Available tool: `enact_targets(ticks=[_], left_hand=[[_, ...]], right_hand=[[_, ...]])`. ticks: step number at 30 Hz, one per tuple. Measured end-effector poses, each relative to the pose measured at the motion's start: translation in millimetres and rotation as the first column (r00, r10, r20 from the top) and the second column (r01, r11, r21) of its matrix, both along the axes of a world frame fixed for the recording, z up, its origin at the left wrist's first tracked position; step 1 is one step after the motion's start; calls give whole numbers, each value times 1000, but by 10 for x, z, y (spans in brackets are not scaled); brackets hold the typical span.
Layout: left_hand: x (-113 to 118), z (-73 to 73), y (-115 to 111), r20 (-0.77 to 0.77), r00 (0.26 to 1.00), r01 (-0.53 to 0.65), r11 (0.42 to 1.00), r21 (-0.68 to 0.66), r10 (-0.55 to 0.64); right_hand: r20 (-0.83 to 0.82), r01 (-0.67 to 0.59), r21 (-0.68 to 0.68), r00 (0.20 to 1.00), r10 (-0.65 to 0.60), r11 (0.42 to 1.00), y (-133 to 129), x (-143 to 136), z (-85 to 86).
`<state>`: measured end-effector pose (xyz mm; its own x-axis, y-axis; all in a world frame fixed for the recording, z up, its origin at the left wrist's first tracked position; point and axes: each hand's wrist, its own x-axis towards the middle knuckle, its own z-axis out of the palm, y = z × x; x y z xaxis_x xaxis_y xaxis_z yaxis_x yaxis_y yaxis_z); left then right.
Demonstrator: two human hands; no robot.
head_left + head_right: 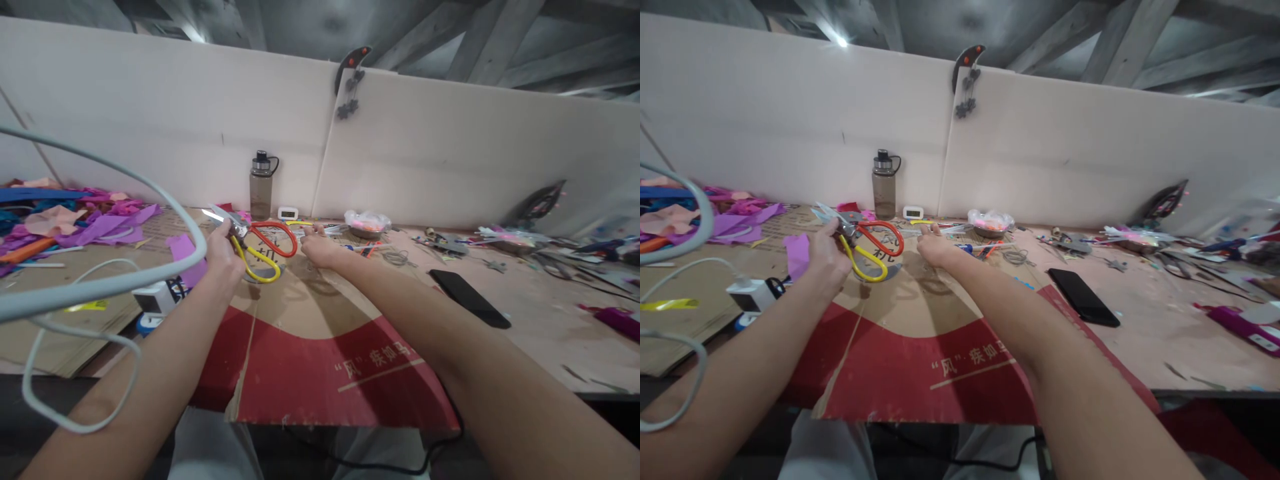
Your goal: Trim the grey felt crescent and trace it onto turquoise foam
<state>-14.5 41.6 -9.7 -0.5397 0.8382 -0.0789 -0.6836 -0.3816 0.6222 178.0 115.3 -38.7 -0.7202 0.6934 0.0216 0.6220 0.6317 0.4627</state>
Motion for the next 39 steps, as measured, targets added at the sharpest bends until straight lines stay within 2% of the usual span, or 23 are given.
enact_targets(ticks=[3, 8, 18, 26, 33, 39], left_hand=[[16, 21, -23, 36, 998, -42, 999, -22, 43], [-12, -2, 1, 10, 998, -62, 998, -24, 62], [1, 7, -6, 17, 998, -67, 997, -39, 68], [-22, -22, 19, -26, 997, -70, 997, -45, 69], [-16, -48, 47, -45, 995, -85, 996, 7, 85], [-48, -66, 74, -44, 996, -77, 997, -19, 76]], right_hand=[[15, 40, -13, 999, -40, 999, 28, -34, 20], [32, 110, -22, 993, -109, 994, 120, -37, 46], [27, 10, -24, 1000, -9, 1000, 48, -13, 16], [-46, 72, -28, 996, -73, 997, 45, 15, 7], [-130, 119, 28, 985, -114, 993, 55, 162, 110], [-64, 66, 14, 996, -65, 998, 5, 140, -62]])
